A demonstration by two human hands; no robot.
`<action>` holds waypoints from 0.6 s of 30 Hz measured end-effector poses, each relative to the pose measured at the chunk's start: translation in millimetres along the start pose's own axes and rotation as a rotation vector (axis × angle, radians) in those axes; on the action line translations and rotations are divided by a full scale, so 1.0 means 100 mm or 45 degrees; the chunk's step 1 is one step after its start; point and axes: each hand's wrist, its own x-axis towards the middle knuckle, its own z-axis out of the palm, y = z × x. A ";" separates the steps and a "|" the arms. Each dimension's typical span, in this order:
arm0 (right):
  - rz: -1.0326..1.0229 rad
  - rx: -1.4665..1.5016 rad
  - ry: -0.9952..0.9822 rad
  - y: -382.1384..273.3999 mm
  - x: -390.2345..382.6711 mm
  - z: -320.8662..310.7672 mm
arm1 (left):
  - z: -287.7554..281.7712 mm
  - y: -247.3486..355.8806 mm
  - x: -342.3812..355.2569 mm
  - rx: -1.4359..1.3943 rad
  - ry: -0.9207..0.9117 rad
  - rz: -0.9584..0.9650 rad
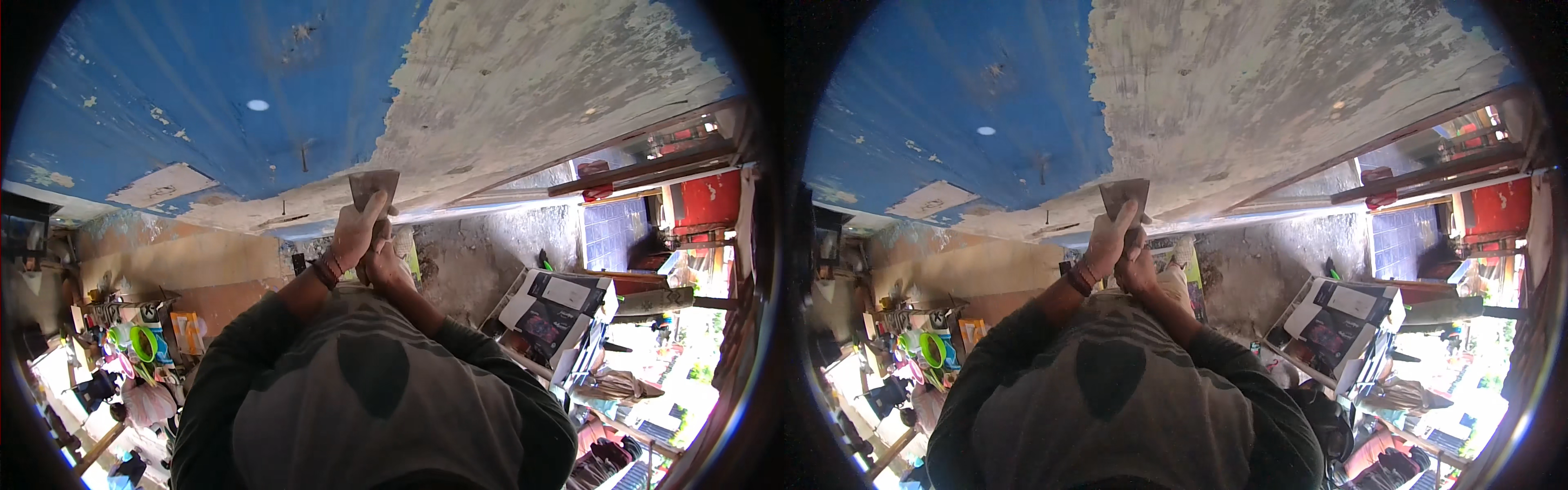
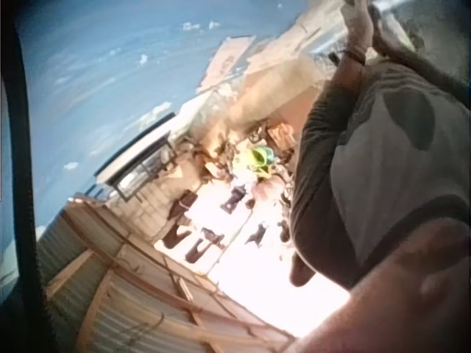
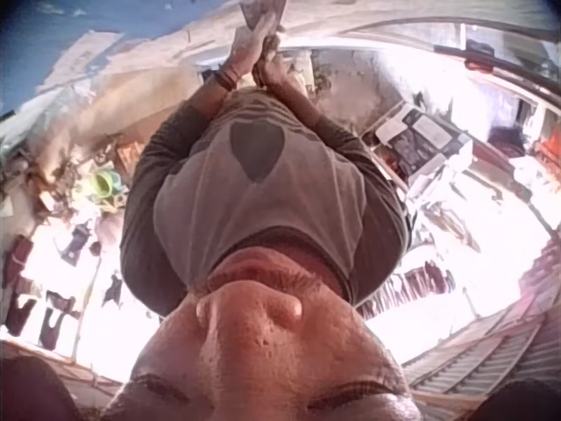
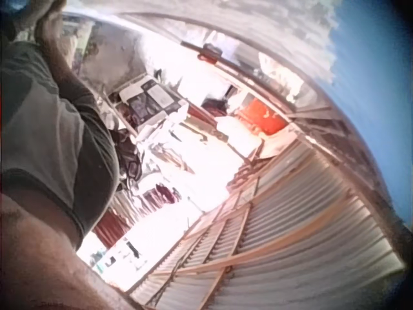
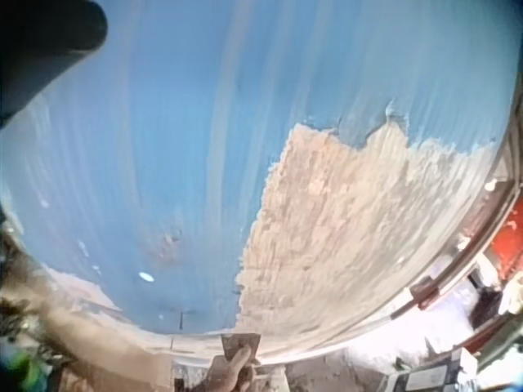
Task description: The person scrapes peeling paint from a blue exterior wall using a metal putty knife, moving the blade across the surface to remove loose flakes.
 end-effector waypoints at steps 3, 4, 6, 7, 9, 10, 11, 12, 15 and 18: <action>-0.342 0.210 0.143 -0.12 0.04 0.02 | 0.07 0.23 -0.06 0.054 -0.065 0.087; 0.222 -0.054 -0.177 -0.20 0.10 -0.10 | 0.12 0.30 -0.04 0.007 -0.045 0.195; -0.031 -0.069 -0.148 -0.13 0.11 -0.10 | 0.10 0.26 -0.01 0.048 -0.066 0.194; -0.219 0.116 -0.016 0.02 0.09 -0.06 | 0.09 0.14 0.02 0.035 -0.051 0.114; 0.029 0.118 -0.090 0.02 0.04 -0.03 | 0.04 0.08 0.00 -0.010 -0.064 0.019; -0.028 0.030 -0.101 0.01 0.03 -0.02 | 0.03 0.07 -0.01 -0.015 -0.050 0.053; -0.087 -0.062 -0.111 -0.02 0.06 -0.02 | 0.03 0.12 0.00 -0.023 -0.038 0.091; -0.072 -0.001 -0.053 -0.19 0.04 -0.03 | 0.08 0.29 -0.09 0.002 -0.077 0.099; 0.212 -0.142 -0.253 -0.50 0.05 -0.14 | 0.12 0.45 -0.08 -0.018 -0.105 0.156; 0.068 -0.150 -0.061 -0.11 -0.02 -0.02 | 0.03 0.09 -0.05 -0.075 -0.066 -0.019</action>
